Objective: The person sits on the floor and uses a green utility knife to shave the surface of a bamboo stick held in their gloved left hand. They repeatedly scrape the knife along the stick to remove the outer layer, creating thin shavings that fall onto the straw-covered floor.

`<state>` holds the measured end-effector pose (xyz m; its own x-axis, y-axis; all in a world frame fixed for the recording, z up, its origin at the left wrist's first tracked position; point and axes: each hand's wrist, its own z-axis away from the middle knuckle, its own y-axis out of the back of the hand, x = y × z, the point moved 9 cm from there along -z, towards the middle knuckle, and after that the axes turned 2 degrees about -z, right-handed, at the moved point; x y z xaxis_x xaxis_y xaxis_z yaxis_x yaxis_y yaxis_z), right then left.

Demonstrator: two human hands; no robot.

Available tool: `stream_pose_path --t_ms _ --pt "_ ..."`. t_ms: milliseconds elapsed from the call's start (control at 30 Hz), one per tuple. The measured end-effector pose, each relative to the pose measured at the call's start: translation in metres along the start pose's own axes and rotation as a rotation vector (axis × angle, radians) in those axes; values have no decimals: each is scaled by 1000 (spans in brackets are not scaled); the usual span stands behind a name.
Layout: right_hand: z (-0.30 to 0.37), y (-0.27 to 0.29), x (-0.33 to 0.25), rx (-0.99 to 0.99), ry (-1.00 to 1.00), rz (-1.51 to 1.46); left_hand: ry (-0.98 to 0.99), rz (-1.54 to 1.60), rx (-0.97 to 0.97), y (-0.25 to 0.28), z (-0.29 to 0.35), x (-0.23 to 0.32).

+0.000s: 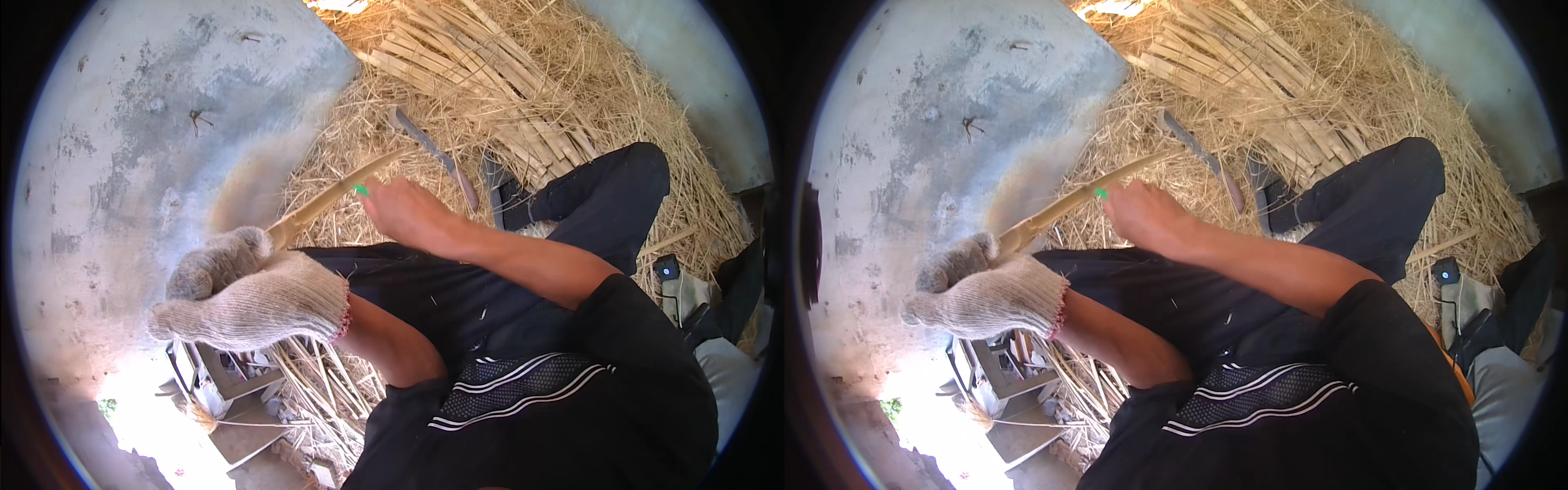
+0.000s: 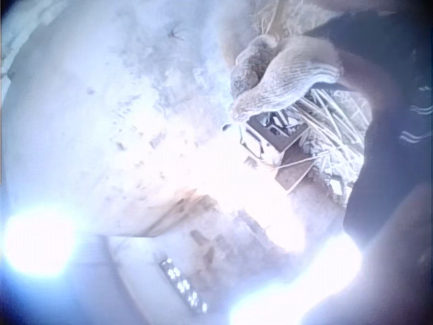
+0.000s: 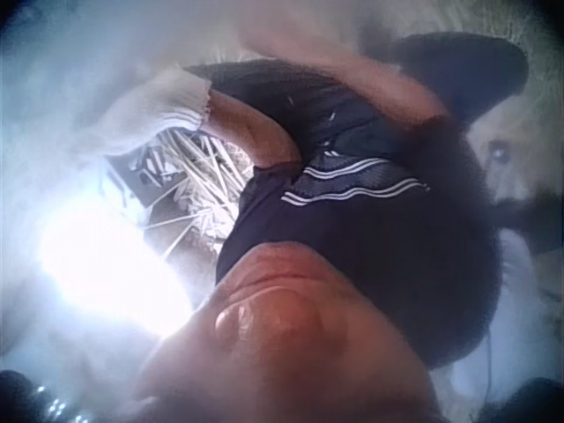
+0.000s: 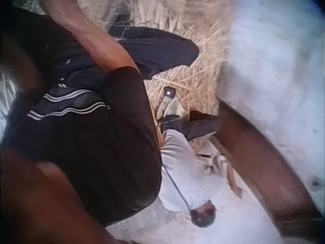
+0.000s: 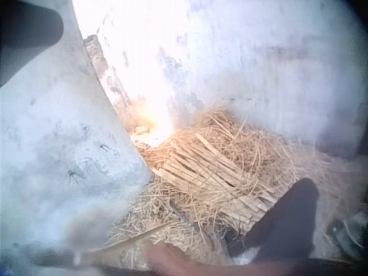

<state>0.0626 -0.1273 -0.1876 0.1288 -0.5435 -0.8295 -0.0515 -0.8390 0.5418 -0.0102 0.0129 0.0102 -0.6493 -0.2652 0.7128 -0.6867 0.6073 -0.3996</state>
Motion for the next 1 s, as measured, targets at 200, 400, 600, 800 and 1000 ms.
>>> stream_pose_path --t_ms 200,400,600,800,1000 --pt "11 -16 18 48 -2 134 29 -41 62 3 2 1" --pt "-4 -32 23 -35 11 201 67 -84 130 10 -8 3" --pt "7 -14 280 -156 -363 499 142 206 -21 -4 2 0" --pt "4 34 54 -12 -64 -74 89 148 -84 -9 3 -2" --pt "11 15 12 78 24 41 123 141 -105 -13 13 1"
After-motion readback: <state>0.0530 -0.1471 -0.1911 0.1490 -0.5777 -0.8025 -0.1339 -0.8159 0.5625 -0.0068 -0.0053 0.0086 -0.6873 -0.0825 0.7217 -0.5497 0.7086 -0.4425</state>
